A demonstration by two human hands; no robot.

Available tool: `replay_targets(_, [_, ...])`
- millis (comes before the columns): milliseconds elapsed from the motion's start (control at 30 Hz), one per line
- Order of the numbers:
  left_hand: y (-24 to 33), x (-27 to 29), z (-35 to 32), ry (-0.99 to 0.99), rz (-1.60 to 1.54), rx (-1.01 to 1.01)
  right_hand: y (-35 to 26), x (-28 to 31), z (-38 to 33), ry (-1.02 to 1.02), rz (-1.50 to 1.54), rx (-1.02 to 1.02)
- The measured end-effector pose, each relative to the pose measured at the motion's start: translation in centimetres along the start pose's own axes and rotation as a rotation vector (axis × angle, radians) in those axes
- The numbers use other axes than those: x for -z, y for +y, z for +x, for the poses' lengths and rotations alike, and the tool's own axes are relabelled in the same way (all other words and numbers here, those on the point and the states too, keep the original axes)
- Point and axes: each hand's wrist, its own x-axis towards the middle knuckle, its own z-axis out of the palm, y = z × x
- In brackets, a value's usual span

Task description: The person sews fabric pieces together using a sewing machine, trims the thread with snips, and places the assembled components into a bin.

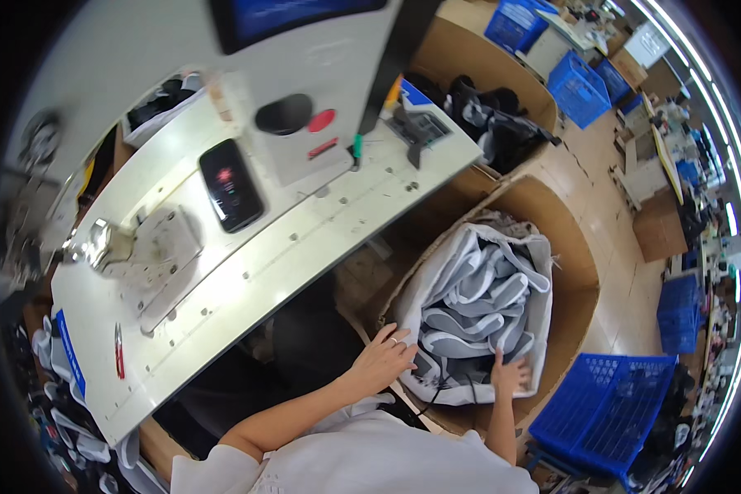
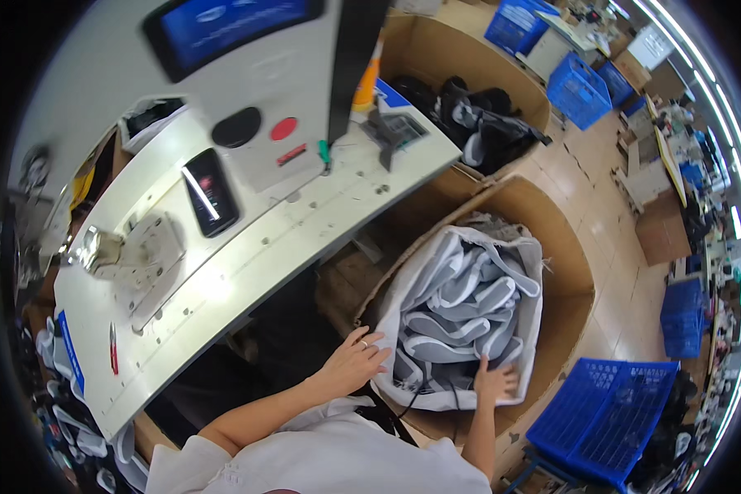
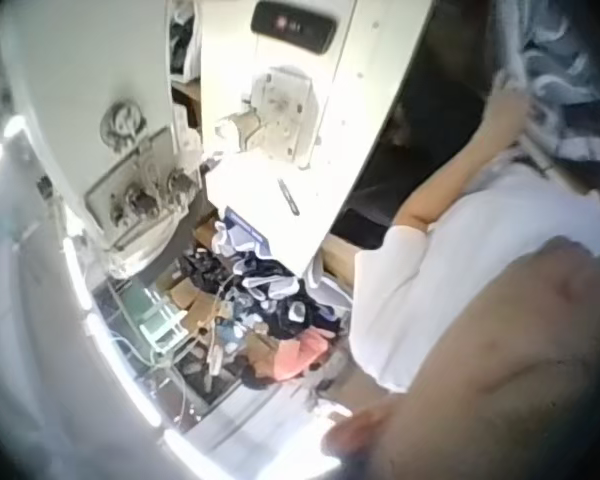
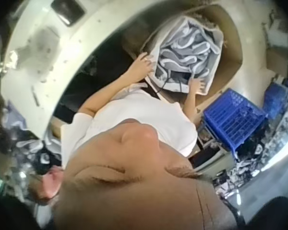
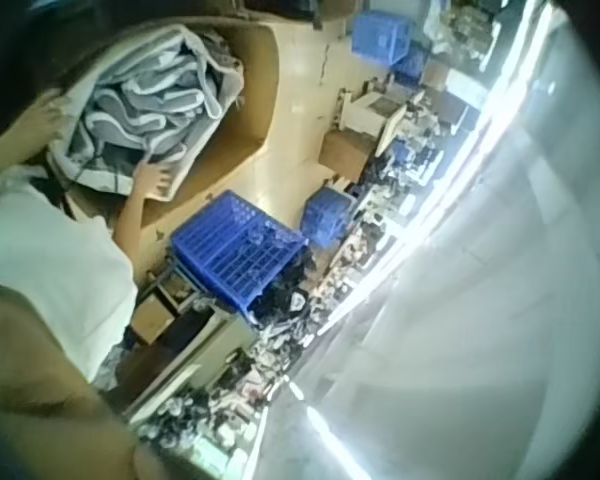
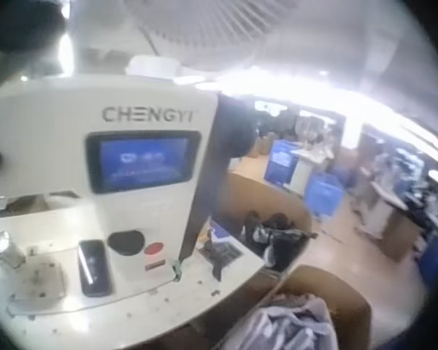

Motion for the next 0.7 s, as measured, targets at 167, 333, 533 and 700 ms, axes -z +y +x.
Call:
replay_targets(167, [0.7, 1.4, -3.5, 0.318, -0.208, -0.079, -0.4, 7.0, -0.7, 0.036, -0.007, 0.123])
replay_targets(333, [0.8, 5.5, -11.6, 0.604, -0.317, 0.083, -11.3, 15.6, -8.1, 0.507, 0.587, 1.057])
replay_targets(533, [-1.7, 12.8, -27.2, 1.166, -0.092, 0.643, -23.1, 23.9, -32.2, 0.364, 0.944, 2.047])
replay_targets(700, [-2.8, 18.1, -39.3, 1.655, 0.260, 1.101, -26.4, 20.7, -43.5, 0.060, 0.813, 2.785])
